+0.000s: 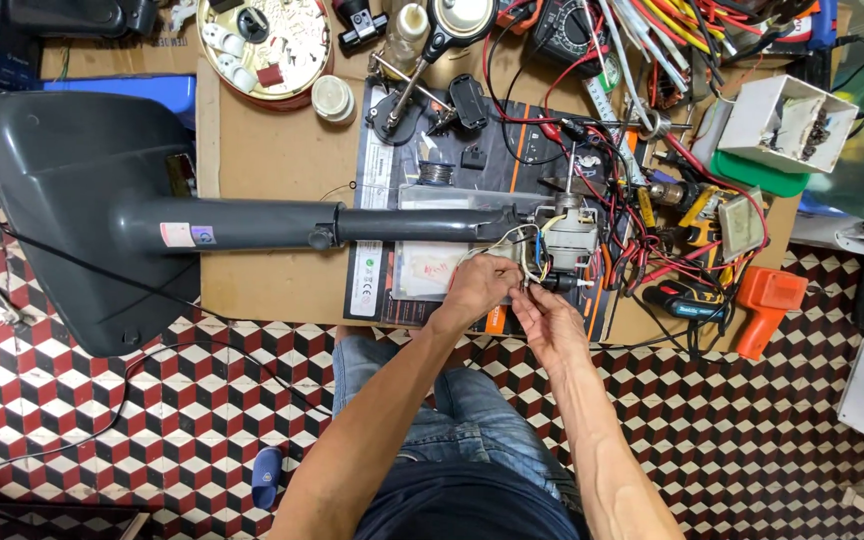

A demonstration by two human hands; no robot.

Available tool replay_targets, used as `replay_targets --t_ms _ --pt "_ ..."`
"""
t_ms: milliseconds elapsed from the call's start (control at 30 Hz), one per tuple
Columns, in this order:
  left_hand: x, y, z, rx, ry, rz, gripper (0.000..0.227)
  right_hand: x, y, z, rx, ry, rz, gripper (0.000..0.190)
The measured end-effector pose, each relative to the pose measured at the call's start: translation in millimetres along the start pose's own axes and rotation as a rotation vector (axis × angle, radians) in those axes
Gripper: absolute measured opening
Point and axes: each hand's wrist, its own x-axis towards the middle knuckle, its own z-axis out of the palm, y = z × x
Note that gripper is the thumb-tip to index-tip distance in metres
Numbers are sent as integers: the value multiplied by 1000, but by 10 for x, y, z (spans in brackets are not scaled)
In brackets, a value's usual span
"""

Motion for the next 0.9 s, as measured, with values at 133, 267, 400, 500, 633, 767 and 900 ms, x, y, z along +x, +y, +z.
replay_targets --t_ms 133,267,400,500,633,767,900 --pt "12 15 -36 34 -28 -54 26 -6 9 6 15 -2 14 15" --pt "46 -13 -17 -69 -65 -75 24 15 33 -2 76 -15 35 16" --pt "90 -63 1 -189 -99 -152 21 9 26 -11 156 -50 46 18" --pt "110 -94 23 -57 -63 -68 21 -48 54 -58 281 -101 -26 18" --pt "148 -132 36 -49 -46 -58 21 -189 -80 14 357 -77 -85 18" --pt "171 -124 85 -14 -52 -109 20 -116 -244 -45 289 -67 -122 27" --pt "280 -319 123 -155 -64 -62 18 -120 -306 -30 136 -103 -159 34"
